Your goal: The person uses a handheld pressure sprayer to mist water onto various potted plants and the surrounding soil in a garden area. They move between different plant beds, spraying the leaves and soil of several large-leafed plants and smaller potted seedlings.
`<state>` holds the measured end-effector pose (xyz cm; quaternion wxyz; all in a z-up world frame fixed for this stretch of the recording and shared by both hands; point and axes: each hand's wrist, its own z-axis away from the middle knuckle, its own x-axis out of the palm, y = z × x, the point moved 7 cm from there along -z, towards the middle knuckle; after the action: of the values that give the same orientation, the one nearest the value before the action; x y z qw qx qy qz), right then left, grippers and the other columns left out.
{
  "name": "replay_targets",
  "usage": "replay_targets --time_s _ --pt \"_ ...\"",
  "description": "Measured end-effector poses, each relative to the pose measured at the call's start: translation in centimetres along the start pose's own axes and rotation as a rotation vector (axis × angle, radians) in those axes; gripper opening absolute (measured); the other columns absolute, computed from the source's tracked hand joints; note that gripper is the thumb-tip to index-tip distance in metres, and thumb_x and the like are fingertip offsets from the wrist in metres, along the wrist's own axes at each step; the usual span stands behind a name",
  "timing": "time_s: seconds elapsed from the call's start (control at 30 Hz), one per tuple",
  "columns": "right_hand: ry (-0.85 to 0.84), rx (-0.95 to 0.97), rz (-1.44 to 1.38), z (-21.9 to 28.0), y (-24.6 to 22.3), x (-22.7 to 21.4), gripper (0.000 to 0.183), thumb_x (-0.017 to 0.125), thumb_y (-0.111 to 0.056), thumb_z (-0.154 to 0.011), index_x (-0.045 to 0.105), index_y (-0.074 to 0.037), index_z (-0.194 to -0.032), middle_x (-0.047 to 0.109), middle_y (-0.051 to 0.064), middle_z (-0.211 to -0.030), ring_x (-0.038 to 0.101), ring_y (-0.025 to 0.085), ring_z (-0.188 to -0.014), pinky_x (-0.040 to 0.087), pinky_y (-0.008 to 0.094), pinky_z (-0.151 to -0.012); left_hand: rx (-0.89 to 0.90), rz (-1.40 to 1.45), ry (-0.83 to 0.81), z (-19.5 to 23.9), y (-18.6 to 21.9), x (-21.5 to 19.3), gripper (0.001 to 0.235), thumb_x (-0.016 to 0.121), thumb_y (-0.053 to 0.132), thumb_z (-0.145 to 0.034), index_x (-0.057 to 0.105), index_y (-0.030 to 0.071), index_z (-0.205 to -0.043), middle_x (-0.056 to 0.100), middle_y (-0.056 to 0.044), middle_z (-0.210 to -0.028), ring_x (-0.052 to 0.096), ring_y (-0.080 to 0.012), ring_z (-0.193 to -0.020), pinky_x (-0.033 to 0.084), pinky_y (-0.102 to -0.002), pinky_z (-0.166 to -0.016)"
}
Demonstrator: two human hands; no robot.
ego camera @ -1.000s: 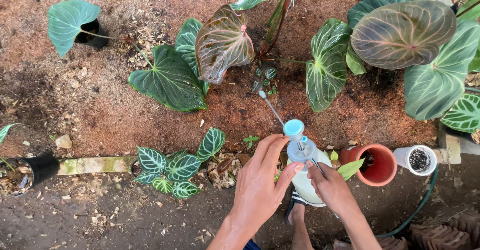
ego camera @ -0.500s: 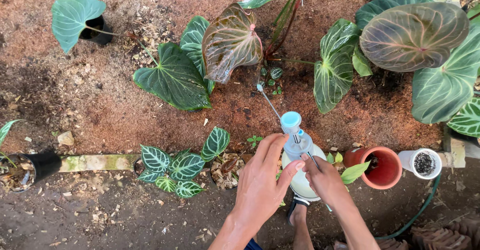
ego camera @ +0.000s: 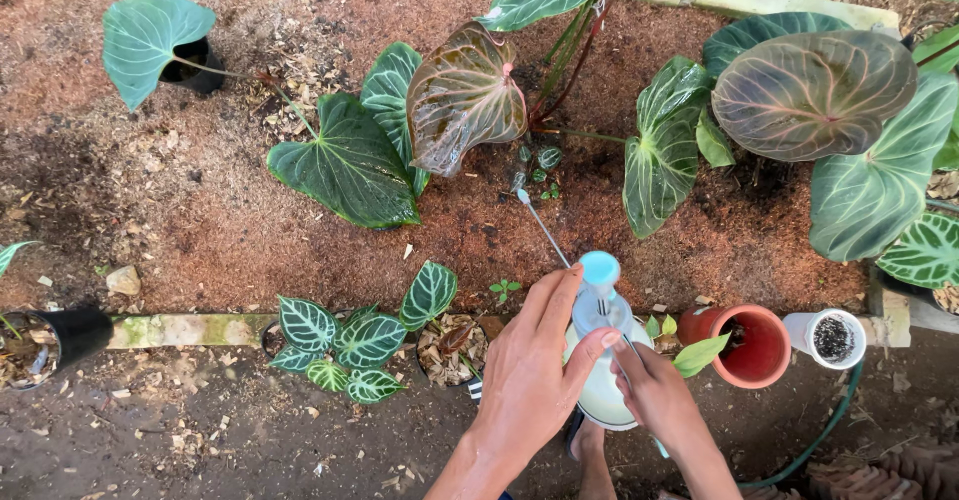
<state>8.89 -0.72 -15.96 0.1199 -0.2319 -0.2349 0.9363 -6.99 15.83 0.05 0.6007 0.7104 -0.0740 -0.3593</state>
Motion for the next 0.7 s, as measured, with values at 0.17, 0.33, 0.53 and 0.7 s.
replay_targets --time_s 0.17,0.33,0.53,0.7 --pt "-0.087 -0.06 0.043 3.6 2.2 -1.0 0.047 0.052 -0.045 -0.099 0.064 -0.001 -0.089 0.049 0.007 -0.057 0.047 0.015 -0.047 0.035 0.032 -0.045 -0.085 0.127 0.125 0.8 0.2 -2.1 0.051 0.065 0.03 -0.098 0.059 -0.002 -0.137 0.063 -0.019 -0.134 0.065 -0.0168 -0.067 0.057 -0.03 -0.061" --pt "-0.121 -0.063 -0.006 6.1 3.3 -1.5 0.041 0.058 -0.043 -0.098 0.066 -0.003 -0.092 0.054 0.007 -0.056 0.051 0.016 -0.046 0.037 0.031 -0.045 -0.105 0.11 0.267 1.5 0.9 -5.1 0.04 0.065 0.021 -0.098 0.062 -0.002 -0.131 0.068 -0.017 -0.123 0.064 -0.0149 -0.066 0.054 -0.03 -0.06" --pt "-0.148 -0.066 -0.235 7.4 1.7 -0.4 0.039 0.056 -0.041 -0.101 0.064 -0.003 -0.096 0.052 0.005 -0.061 0.046 0.014 -0.049 0.033 0.03 -0.043 -0.003 0.139 0.325 2.4 3.6 -6.7 0.039 0.065 0.017 -0.099 0.06 -0.003 -0.132 0.067 -0.017 -0.125 0.063 -0.0152 -0.067 0.055 -0.03 -0.062" --pt "-0.177 -0.241 -0.006 6.4 -0.5 1.9 0.039 0.059 -0.039 -0.098 0.068 -0.001 -0.09 0.058 0.006 -0.061 0.054 0.012 -0.052 0.041 0.027 -0.047 -0.022 0.143 0.327 2.6 3.9 -7.4 0.038 0.065 0.017 -0.099 0.061 -0.001 -0.131 0.067 -0.017 -0.125 0.064 -0.015 -0.067 0.054 -0.031 -0.062"
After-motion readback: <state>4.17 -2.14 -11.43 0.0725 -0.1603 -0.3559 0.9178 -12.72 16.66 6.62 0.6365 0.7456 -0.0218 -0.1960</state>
